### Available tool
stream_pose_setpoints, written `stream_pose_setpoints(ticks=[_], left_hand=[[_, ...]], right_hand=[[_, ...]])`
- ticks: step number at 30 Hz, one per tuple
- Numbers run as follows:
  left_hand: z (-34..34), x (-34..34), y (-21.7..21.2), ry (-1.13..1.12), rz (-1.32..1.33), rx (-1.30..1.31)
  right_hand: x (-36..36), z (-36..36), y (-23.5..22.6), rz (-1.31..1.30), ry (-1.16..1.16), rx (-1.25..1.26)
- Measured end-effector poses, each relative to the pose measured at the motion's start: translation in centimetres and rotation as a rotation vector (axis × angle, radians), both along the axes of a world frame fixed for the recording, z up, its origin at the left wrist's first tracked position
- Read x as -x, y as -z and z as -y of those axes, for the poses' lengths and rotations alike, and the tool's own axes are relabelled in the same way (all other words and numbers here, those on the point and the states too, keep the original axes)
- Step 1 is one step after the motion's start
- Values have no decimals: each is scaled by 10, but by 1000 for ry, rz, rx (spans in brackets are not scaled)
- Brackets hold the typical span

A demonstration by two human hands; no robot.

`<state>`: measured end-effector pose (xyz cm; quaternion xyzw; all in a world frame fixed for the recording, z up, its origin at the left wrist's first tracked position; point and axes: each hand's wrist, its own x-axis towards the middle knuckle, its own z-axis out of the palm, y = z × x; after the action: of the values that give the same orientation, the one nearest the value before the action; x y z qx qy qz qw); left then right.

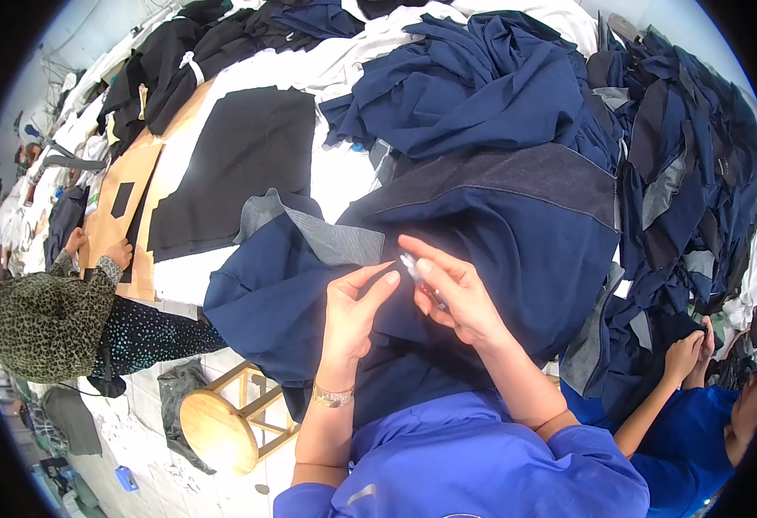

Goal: Trimming loose threads and excess fabric from dark blue garments using thread snips.

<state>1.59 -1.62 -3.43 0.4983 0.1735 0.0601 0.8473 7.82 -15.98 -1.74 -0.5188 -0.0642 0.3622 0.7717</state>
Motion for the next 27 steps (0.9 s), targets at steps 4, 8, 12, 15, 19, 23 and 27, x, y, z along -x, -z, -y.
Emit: stream_pose_setpoints(ticks=[4, 8, 12, 15, 19, 23, 27], left_hand=[[3, 0, 0, -30, 3, -31], [6, -2, 3, -82, 41, -187], [7, -1, 2, -122, 72, -386], [9, -1, -1, -139, 110, -536], [7, 1, -1, -108, 123, -779], [10, 0, -10, -104, 138, -858], [11, 0, -14, -101, 163, -950]], right_hand=[[1, 0, -2, 172, 147, 22], [8, -6, 5, 658, 330, 299], [10, -10, -6, 945, 285, 511], [9, -12, -1, 1108, 360, 512], [6, -11, -2, 1145, 335, 592], [4, -11, -1, 1238, 358, 640], [5, -12, -3, 1322, 352, 709]])
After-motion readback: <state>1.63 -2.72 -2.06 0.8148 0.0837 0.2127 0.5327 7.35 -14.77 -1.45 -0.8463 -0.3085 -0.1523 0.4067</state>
